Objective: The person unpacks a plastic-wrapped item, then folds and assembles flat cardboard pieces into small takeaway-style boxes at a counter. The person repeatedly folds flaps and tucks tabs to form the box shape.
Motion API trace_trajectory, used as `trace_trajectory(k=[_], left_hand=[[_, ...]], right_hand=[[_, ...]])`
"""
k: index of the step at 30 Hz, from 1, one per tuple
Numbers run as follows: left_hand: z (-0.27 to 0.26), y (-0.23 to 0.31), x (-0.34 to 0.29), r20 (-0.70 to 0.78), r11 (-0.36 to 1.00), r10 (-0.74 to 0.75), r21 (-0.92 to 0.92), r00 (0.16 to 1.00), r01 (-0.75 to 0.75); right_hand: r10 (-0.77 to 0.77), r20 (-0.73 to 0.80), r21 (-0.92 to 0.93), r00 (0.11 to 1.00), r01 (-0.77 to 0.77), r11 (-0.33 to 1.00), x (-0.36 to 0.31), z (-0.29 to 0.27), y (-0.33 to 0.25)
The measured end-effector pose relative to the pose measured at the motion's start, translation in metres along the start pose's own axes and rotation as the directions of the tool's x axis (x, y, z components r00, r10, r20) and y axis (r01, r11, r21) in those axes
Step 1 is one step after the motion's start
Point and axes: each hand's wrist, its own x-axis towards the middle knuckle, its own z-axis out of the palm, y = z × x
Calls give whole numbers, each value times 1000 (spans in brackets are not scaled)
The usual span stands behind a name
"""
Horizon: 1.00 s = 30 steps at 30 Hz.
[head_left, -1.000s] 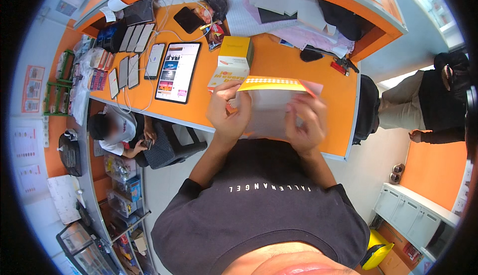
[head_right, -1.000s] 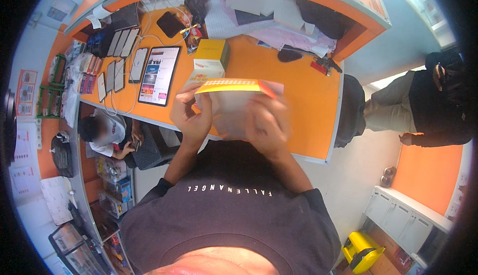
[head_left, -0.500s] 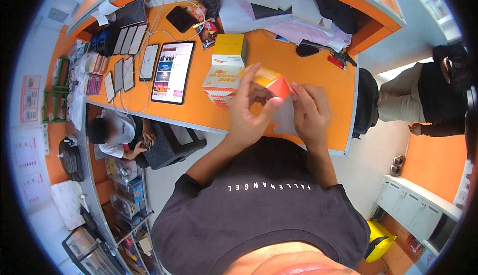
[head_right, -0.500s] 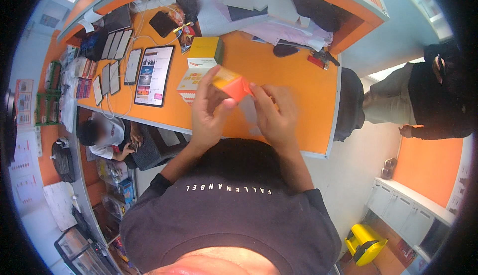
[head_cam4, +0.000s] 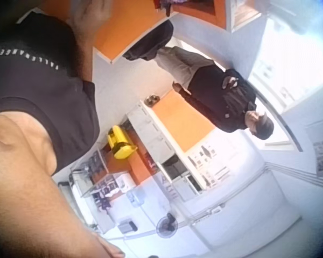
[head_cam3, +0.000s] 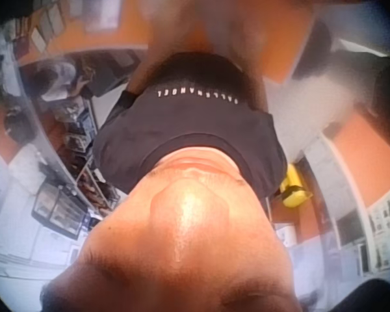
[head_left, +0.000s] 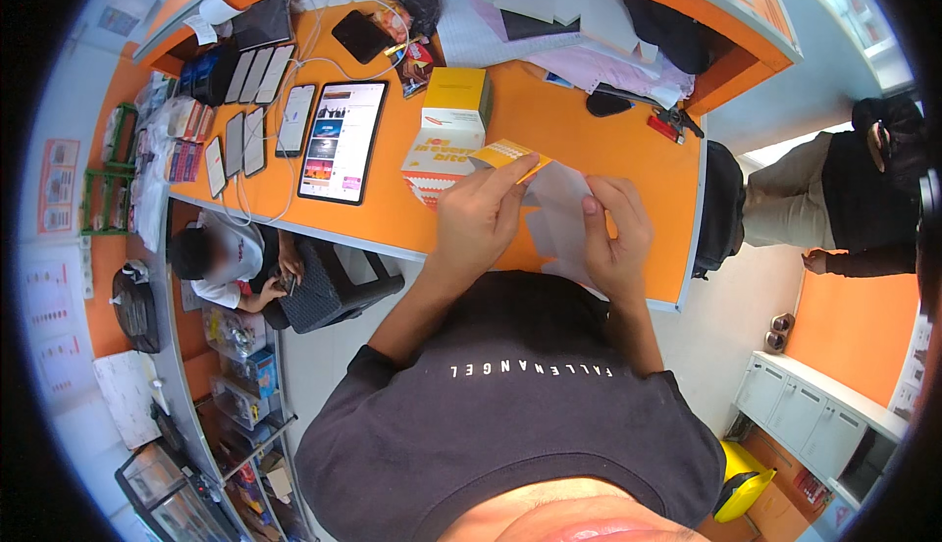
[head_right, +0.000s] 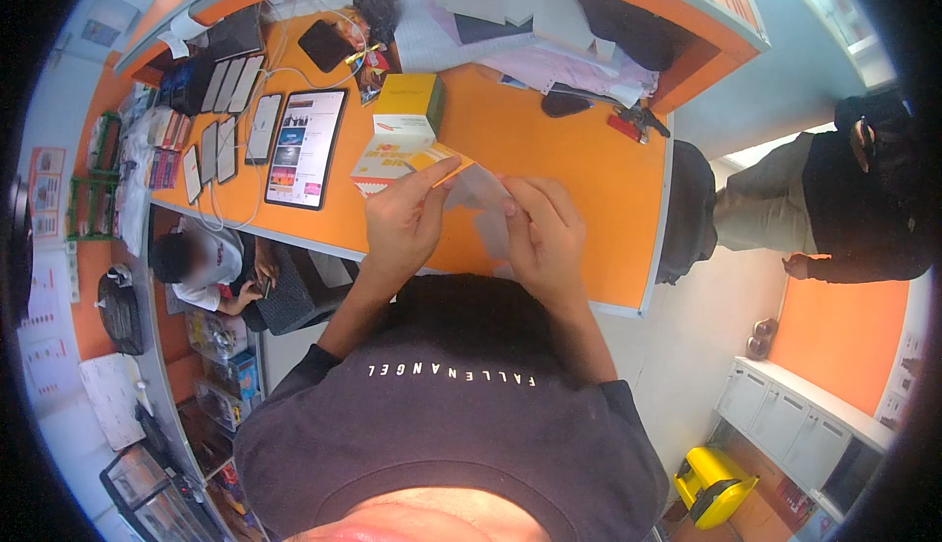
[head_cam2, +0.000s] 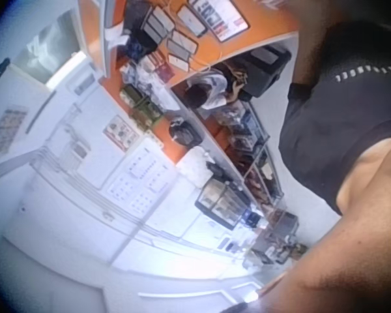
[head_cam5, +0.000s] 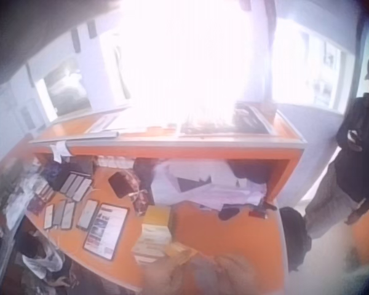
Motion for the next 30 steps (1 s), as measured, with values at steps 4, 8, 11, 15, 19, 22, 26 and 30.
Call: trace_trajectory(k=[4, 8, 11, 15, 19, 22, 26, 30], left_hand=[[-3, 9, -1, 60, 978, -112, -172, 992, 121], [-5, 9, -5, 152, 928, -148, -320, 977, 191], [-5, 6, -9, 212, 860, -207, -425, 955, 281], [-10, 12, -9, 305, 722, -301, -546, 903, 425], [-11, 14, -11, 357, 659, -297, -594, 886, 461], [-10, 13, -12, 342, 645, -284, -623, 896, 442], [-15, 19, -9, 340, 660, -291, -605, 894, 445], [-14, 16, -12, 313, 673, -249, -625, 916, 397]], right_hand=[[102, 124, 69, 987, -111, 991, 9, -9, -11], [161, 132, 58, 978, -169, 984, 13, -6, -15], [176, 127, 65, 976, -185, 981, 12, -3, -14], [203, 139, 81, 969, -215, 973, 13, -3, -18], [206, 184, 136, 961, -232, 963, 12, -5, -22], [219, 204, 193, 954, -259, 946, 7, -1, -29], [225, 191, 172, 955, -259, 950, 3, 0, -29], [209, 191, 136, 959, -237, 962, 3, -3, -32]])
